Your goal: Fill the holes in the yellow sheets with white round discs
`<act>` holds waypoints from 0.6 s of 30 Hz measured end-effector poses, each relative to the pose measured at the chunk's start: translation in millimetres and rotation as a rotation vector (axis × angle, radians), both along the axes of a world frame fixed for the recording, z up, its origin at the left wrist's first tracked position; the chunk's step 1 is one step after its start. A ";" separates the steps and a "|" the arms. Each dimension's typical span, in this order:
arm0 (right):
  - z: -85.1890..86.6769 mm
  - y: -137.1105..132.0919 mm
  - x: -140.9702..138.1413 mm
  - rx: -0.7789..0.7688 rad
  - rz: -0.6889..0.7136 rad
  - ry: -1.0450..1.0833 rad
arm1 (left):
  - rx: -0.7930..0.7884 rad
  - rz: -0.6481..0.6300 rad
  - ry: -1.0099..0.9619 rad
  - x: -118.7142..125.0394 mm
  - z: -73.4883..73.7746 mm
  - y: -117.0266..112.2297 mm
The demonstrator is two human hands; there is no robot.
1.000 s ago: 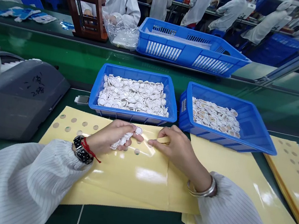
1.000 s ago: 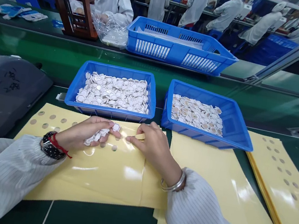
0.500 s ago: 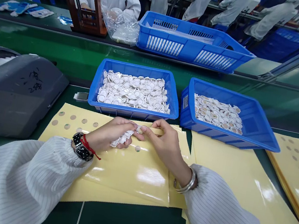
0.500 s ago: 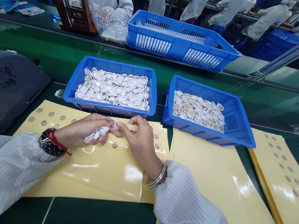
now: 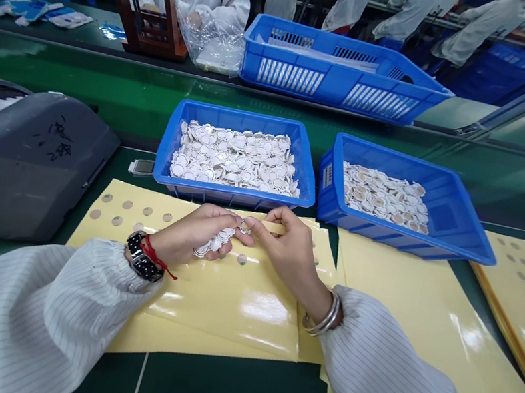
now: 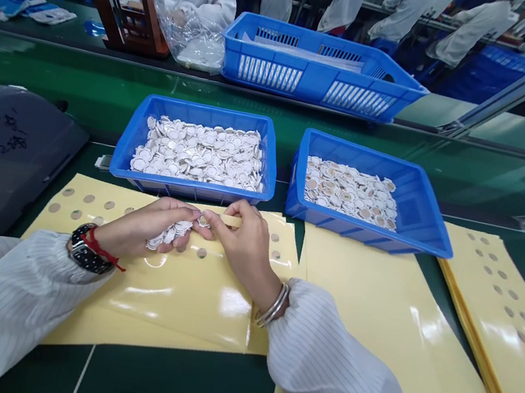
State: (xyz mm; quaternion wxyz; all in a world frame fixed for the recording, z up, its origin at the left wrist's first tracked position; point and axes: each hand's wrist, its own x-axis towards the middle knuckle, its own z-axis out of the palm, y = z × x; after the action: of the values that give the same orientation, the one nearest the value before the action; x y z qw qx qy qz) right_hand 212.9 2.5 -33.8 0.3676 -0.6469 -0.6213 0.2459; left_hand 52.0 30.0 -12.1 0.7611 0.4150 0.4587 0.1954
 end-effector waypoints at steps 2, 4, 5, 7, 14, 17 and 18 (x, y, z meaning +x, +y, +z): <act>0.0 0.1 0.1 -0.001 -0.005 -0.012 | 0.002 0.006 -0.018 -0.4 -1.1 0.0; -0.2 0.1 0.1 0.000 -0.006 -0.024 | -0.001 0.009 -0.012 -0.8 -1.6 -0.2; -0.4 0.2 0.1 0.002 -0.007 -0.027 | -0.003 0.008 -0.005 -0.9 -1.6 -0.3; -0.8 0.2 0.0 0.008 -0.009 -0.031 | -0.005 0.005 0.008 -0.9 -1.4 -0.5; -0.2 0.0 -0.5 0.023 -0.008 -0.055 | -0.001 -0.001 0.010 0.2 -1.6 0.2; -2.1 -0.2 -1.1 0.052 0.002 -0.098 | 0.012 -0.002 -0.009 -0.1 -2.8 -0.2; -3.2 -0.3 -1.2 0.083 0.003 -0.130 | 0.014 0.001 -0.022 -0.3 -3.3 -0.5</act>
State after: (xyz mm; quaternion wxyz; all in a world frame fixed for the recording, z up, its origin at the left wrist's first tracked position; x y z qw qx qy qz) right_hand 211.7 2.2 -37.0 0.3526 -0.6447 -0.6546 0.1778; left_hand 51.7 29.5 -15.3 0.7630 0.4181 0.4491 0.2035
